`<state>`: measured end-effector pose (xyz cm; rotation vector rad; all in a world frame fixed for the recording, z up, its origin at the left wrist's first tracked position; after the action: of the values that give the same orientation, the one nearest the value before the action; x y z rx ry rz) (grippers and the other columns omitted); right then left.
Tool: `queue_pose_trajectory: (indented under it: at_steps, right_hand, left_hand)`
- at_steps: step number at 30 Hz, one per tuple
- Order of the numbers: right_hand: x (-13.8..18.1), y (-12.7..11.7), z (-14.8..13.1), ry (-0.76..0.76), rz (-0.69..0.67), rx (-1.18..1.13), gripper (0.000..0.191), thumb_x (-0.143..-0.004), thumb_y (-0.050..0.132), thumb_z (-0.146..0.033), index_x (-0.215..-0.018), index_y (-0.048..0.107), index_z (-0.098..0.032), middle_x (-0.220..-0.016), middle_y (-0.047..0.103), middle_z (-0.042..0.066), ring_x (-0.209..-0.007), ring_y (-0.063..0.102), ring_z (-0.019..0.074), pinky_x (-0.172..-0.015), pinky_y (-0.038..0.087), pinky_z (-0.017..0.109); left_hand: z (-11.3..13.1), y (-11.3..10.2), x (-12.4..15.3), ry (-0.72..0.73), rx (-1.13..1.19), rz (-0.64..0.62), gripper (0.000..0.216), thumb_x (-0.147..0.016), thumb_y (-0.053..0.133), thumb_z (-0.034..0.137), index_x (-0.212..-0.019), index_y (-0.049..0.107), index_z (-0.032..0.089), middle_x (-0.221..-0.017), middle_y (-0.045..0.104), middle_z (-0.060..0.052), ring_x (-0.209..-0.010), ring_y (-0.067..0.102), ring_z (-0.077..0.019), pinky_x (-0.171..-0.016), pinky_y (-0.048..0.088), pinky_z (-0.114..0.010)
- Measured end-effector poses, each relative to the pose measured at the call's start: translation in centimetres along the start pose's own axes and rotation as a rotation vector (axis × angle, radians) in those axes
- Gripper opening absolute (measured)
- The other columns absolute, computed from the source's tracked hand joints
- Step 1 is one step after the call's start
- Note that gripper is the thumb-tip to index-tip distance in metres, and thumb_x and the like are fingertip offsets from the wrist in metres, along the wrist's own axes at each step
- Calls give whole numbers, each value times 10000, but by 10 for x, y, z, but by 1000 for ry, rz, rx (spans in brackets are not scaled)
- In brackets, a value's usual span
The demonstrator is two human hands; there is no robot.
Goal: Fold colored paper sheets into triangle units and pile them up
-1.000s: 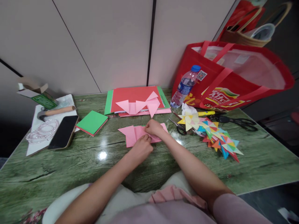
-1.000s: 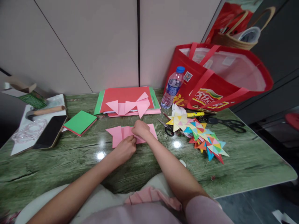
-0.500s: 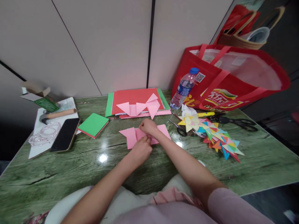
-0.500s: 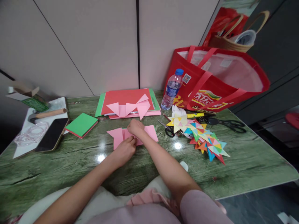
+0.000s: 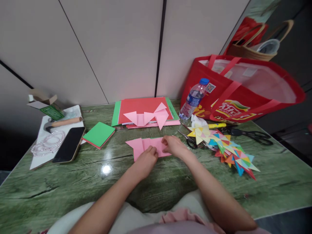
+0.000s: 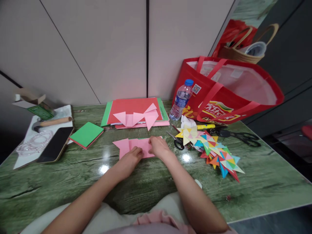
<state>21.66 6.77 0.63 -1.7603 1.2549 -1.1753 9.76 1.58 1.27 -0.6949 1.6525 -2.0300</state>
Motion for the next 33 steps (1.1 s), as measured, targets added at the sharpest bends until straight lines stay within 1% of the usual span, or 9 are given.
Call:
queue_pose_trajectory:
  at_steps: [3, 7, 10, 14, 18, 21, 26, 29, 33]
  right_hand:
    - [-1, 5, -2, 28, -19, 30, 413, -603, 753, -179, -996, 629, -147, -901, 696, 71, -882, 630, 201, -698, 412, 254]
    - [0, 3, 0, 11, -36, -59, 178, -654, 706, -169, -828, 671, -187, -791, 705, 26, -776, 646, 163, -646, 410, 236]
    - [-1, -9, 5, -59, 74, -227, 35, -713, 652, -216, -739, 658, -194, -706, 688, 3, -686, 639, 146, -596, 419, 228]
    - [-5, -23, 24, -44, 295, -681, 165, -735, 609, -341, -736, 598, -177, -636, 641, -6, -534, 614, 133, -499, 460, 226]
    - [-12, -19, 43, 66, 454, -1137, 344, -645, 674, -444, -819, 545, -176, -535, 576, -37, -461, 612, 156, -395, 468, 227]
    - [-18, -10, 54, 150, 508, -1248, 390, -603, 718, -417, -850, 537, -176, -495, 562, -42, -449, 616, 169, -365, 470, 226]
    - [-35, -2, 56, 2, 488, -1360, 457, -633, 694, -361, -1015, 527, -173, -838, 681, 51, -711, 686, 195, -624, 586, 321]
    - [-41, 1, 50, -149, 398, -1256, 511, -688, 635, -338, -1158, 506, -182, -1184, 599, 115, -947, 646, 217, -762, 568, 371]
    - [-41, 3, 50, -178, 409, -853, 481, -735, 558, -223, -1212, 516, -177, -1171, 603, 134, -972, 622, 234, -838, 525, 432]
  left_hand:
    - [-2, -1, 1, 9, 1, 18, 209, -821, 423, 22, -951, 559, 113, -987, 565, -100, -909, 514, -181, -792, 444, -288]
    - [9, -14, 6, 157, -55, 206, 152, -885, 416, 105, -950, 553, 116, -944, 576, -86, -901, 519, -183, -760, 449, -296]
    - [21, -29, 14, 281, -68, 424, 183, -921, 406, 197, -857, 567, 137, -815, 584, -44, -819, 529, -167, -730, 439, -298]
    - [25, -36, 19, 318, -49, 533, 228, -924, 421, 233, -770, 567, 150, -702, 576, -13, -668, 515, -126, -638, 415, -270]
    - [9, -29, 10, 149, -44, 409, 191, -860, 538, 330, -863, 589, 146, -784, 620, -44, -765, 558, -179, -678, 445, -310]
    - [-8, -19, 3, -16, -24, 272, 379, -755, 654, 393, -1023, 570, 138, -970, 638, -90, -941, 569, -233, -797, 463, -352]
    - [-21, -4, -2, -187, -50, 104, 707, -663, 714, 461, -1201, 480, 65, -1282, 510, -215, -1208, 460, -318, -996, 375, -415]
    - [-23, 1, -2, -218, -51, 45, 626, -702, 705, 399, -1186, 498, 60, -1299, 500, -217, -1234, 441, -315, -1014, 364, -406]
    - [-24, -2, -1, -219, -19, 37, 430, -776, 649, 290, -1133, 545, 74, -1240, 556, -177, -1200, 475, -281, -993, 395, -380]
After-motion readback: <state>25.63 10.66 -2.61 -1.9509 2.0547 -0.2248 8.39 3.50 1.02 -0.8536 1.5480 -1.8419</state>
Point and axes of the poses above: each hand's wrist, its own x-axis away from the middle knuckle, its own y-axis out of the palm, z = x × y, the point moved 6 cm from there along -x, towards the middle knuckle
